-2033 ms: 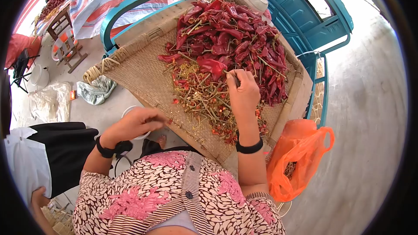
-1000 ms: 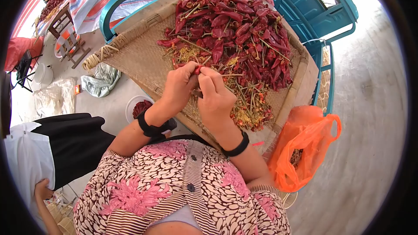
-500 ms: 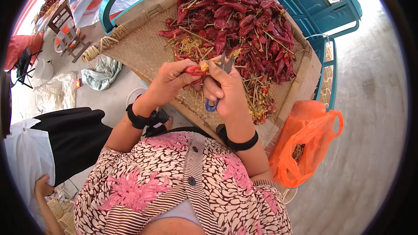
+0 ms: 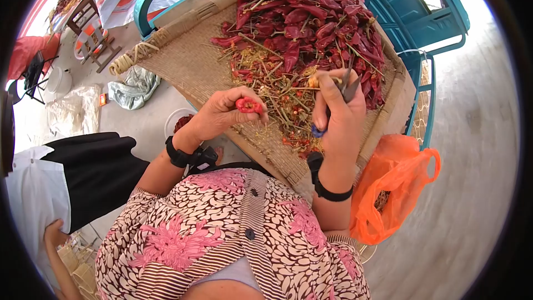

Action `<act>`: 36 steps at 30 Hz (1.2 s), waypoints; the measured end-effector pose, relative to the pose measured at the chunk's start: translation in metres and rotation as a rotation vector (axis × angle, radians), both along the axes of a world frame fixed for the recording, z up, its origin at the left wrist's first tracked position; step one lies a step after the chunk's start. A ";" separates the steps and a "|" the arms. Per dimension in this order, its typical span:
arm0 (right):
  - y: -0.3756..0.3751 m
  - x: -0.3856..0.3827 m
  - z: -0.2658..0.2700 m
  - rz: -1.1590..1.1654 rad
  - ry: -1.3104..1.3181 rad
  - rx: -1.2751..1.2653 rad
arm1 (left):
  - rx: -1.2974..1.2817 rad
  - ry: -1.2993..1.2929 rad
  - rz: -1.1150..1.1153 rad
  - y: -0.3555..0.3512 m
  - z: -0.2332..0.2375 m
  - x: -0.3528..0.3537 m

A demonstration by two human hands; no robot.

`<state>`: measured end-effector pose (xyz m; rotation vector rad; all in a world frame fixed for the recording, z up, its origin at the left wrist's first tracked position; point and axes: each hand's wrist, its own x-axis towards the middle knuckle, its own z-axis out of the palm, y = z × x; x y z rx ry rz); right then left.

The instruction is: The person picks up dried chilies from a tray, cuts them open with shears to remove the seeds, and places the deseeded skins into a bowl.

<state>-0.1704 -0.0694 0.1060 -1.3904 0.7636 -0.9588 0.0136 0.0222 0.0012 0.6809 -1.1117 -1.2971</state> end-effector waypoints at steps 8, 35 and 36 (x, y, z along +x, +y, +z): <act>-0.012 -0.038 -0.052 -0.003 1.070 -0.473 | 0.114 -0.140 0.040 0.041 0.008 0.033; -0.134 0.071 -0.092 0.010 1.293 -1.266 | 0.754 -0.954 0.188 0.108 -0.287 0.111; -0.134 0.068 -0.089 -0.016 1.261 -1.276 | 0.655 -0.968 0.112 0.105 -0.272 0.110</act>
